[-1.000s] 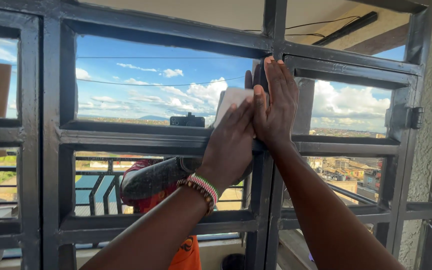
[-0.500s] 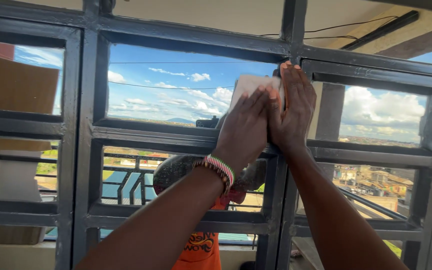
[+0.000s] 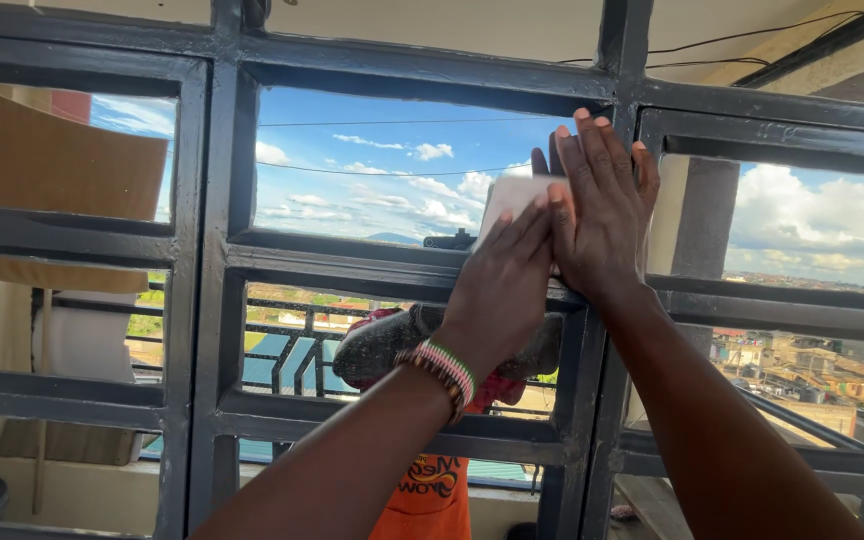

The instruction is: The person wipes the upper and lower panes of a multi-pane window using a white cloth. The person folds the cloth and continues wiping the frame and glass sections.

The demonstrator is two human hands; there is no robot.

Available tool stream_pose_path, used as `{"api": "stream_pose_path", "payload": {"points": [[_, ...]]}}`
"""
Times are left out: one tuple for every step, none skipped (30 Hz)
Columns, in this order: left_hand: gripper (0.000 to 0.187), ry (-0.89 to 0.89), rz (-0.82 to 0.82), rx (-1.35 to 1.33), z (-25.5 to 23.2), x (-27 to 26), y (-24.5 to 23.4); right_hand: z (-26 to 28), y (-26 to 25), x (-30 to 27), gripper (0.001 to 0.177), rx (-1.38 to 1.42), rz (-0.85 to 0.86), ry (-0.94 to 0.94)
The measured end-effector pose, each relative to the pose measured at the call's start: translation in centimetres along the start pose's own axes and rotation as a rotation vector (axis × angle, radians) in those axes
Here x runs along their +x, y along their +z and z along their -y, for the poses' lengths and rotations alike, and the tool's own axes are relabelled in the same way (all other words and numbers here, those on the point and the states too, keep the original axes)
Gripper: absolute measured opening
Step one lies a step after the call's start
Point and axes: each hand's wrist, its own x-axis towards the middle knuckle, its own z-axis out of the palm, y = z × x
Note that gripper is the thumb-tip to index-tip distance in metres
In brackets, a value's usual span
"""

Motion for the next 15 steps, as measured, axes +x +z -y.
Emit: {"api": "stream_pose_path", "payload": {"points": [[0.044, 0.001, 0.004, 0.005, 0.7, -0.6, -0.2, 0.3, 0.0, 0.0, 0.053, 0.005, -0.003, 0.004], [0.043, 0.031, 0.011, 0.003, 1.4, -1.3, -0.3, 0.6, 0.0, 0.1, 0.054, 0.018, -0.011, -0.01], [0.043, 0.062, 0.007, -0.005, 2.0, -1.5, -0.3, 0.4, -0.1, 0.3, 0.054, 0.022, -0.019, -0.034], [0.043, 0.064, 0.0, -0.006, 2.6, 0.1, 0.6, 0.2, -0.2, 0.3, 0.054, 0.018, -0.021, -0.039], [0.045, 0.094, -0.04, 0.071, 3.3, 1.7, 1.2, 0.2, -0.1, 0.2, 0.055, 0.028, -0.02, -0.033], [0.048, 0.123, -0.079, 0.148, 4.1, 3.2, 1.8, 0.3, -0.1, 0.1, 0.055, 0.039, -0.02, -0.027], [0.048, 0.123, -0.073, 0.146, 3.9, 4.1, 2.6, 0.2, -0.1, -0.2, 0.055, 0.04, -0.016, -0.022], [0.05, 0.074, -0.091, 0.142, 3.8, 5.1, 3.4, 0.1, -0.1, -0.4, 0.052, 0.043, -0.012, -0.013], [0.052, 0.027, -0.115, 0.146, 3.9, 6.3, 4.0, -0.1, 0.0, -0.2, 0.049, 0.047, -0.017, -0.007], [0.052, 0.029, -0.115, 0.15, 3.4, 5.6, 3.6, -0.1, -0.1, 0.1, 0.049, 0.048, -0.021, -0.006], [0.052, 0.006, -0.116, 0.097, 2.7, 4.7, 3.2, 0.1, -0.2, 0.1, 0.049, 0.049, -0.022, -0.021], [0.053, -0.018, -0.118, 0.044, 2.0, 3.7, 2.8, 0.2, -0.4, 0.1, 0.05, 0.051, -0.024, -0.036], [0.053, -0.017, -0.119, 0.044, 1.9, 1.9, 2.4, 0.3, -0.4, 0.1, 0.05, 0.05, -0.024, -0.037], [0.051, -0.006, -0.047, 0.021, 1.7, 0.1, 2.0, 0.5, -0.5, 0.2, 0.051, 0.049, -0.014, -0.044], [0.05, 0.003, 0.027, -0.003, 1.5, -1.8, 1.5, 0.7, -0.6, 0.2, 0.051, 0.051, -0.002, -0.051]]}}
